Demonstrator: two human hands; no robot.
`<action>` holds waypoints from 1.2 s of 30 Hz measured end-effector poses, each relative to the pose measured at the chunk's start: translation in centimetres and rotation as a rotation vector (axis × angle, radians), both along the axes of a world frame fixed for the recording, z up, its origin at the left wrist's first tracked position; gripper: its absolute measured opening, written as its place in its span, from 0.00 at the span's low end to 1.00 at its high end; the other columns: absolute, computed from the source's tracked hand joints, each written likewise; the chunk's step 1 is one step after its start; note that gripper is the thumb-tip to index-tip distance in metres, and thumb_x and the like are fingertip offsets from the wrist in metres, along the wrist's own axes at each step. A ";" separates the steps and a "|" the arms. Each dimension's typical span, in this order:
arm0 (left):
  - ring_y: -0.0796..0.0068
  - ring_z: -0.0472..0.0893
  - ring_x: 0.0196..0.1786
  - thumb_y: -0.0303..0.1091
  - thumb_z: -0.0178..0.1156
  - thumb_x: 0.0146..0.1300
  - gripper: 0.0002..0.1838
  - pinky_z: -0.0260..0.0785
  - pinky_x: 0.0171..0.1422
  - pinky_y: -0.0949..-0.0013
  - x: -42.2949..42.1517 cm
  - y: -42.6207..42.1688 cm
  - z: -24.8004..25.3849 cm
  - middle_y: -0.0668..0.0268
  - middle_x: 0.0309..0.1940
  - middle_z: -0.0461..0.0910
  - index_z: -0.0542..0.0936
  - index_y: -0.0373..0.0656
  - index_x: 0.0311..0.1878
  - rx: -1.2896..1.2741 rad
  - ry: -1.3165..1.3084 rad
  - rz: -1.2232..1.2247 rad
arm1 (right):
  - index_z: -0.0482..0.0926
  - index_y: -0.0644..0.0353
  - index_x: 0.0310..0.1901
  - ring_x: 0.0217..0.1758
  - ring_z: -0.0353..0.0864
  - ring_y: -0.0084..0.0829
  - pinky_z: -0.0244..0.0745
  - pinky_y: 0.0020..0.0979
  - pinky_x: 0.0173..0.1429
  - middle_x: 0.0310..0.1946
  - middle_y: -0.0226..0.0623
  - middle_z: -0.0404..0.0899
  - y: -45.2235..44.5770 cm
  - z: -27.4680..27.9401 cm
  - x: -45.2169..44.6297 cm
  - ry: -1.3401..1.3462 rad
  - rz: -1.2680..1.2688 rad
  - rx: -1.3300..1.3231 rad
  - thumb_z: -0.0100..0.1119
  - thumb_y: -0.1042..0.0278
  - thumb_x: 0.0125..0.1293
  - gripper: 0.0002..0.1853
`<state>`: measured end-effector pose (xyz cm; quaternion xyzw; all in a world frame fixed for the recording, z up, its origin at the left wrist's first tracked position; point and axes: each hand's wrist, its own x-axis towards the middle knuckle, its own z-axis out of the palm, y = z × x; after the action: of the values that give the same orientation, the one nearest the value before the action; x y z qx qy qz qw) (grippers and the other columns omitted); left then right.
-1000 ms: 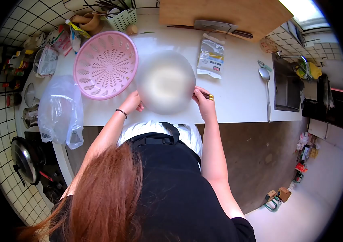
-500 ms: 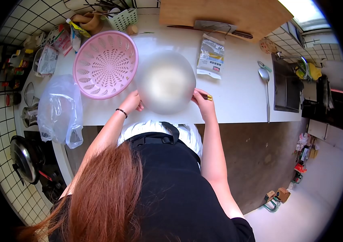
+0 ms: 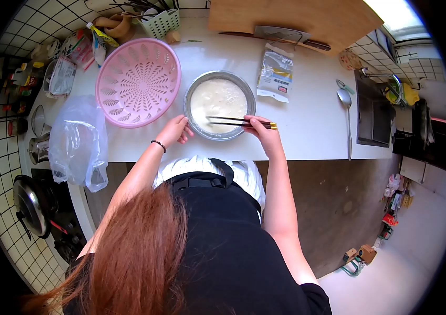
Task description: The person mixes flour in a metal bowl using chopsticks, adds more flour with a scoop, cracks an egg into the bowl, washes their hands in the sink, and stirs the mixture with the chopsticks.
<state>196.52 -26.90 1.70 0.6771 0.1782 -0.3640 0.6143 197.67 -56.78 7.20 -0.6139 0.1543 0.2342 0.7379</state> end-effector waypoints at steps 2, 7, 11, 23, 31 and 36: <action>0.77 0.73 0.20 0.38 0.37 0.71 0.16 0.71 0.23 0.73 0.1 -0.1 0.0 0.61 0.28 0.80 0.69 0.35 0.41 0.002 -0.003 -0.005 | 0.77 0.70 0.46 0.43 0.81 0.30 0.77 0.26 0.50 0.41 0.43 0.80 0.4 0.0 -0.1 -0.092 -0.132 -0.015 0.51 0.71 0.67 0.13; 0.77 0.73 0.19 0.38 0.37 0.71 0.15 0.71 0.23 0.73 0.1 -0.1 0.1 0.61 0.28 0.79 0.69 0.36 0.40 0.005 0.002 -0.004 | 0.77 0.70 0.47 0.43 0.80 0.30 0.77 0.27 0.51 0.42 0.42 0.80 0.2 -0.1 -0.1 -0.052 -0.076 0.048 0.51 0.70 0.67 0.13; 0.77 0.73 0.19 0.37 0.36 0.71 0.15 0.71 0.23 0.73 0.0 -0.1 0.1 0.61 0.28 0.79 0.69 0.36 0.40 0.007 0.014 -0.002 | 0.77 0.70 0.47 0.43 0.80 0.30 0.77 0.27 0.51 0.42 0.43 0.79 0.3 0.1 -0.1 -0.030 -0.058 -0.004 0.52 0.70 0.67 0.13; 0.77 0.73 0.19 0.38 0.37 0.71 0.15 0.71 0.22 0.73 0.1 0.0 0.0 0.61 0.28 0.79 0.69 0.36 0.40 0.003 0.004 0.002 | 0.76 0.71 0.47 0.42 0.81 0.32 0.77 0.27 0.51 0.42 0.44 0.80 0.4 0.0 0.2 -0.058 -0.118 0.001 0.51 0.71 0.66 0.13; 0.76 0.73 0.19 0.38 0.36 0.71 0.15 0.71 0.22 0.73 0.0 -0.1 0.1 0.60 0.27 0.79 0.69 0.36 0.40 -0.004 -0.007 -0.003 | 0.78 0.70 0.46 0.43 0.81 0.31 0.78 0.27 0.51 0.42 0.43 0.79 0.3 0.1 0.4 0.019 0.014 0.003 0.52 0.70 0.66 0.13; 0.76 0.73 0.20 0.38 0.36 0.71 0.15 0.71 0.23 0.73 0.1 -0.1 0.0 0.60 0.28 0.79 0.68 0.36 0.40 -0.003 0.002 -0.003 | 0.75 0.71 0.49 0.45 0.80 0.33 0.77 0.29 0.53 0.44 0.46 0.79 0.3 -0.5 0.2 -0.046 -0.072 -0.013 0.50 0.70 0.67 0.14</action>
<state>196.62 -26.99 1.73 0.6761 0.1772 -0.3661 0.6144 197.89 -56.45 6.72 -0.6180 0.1608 0.1924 0.7451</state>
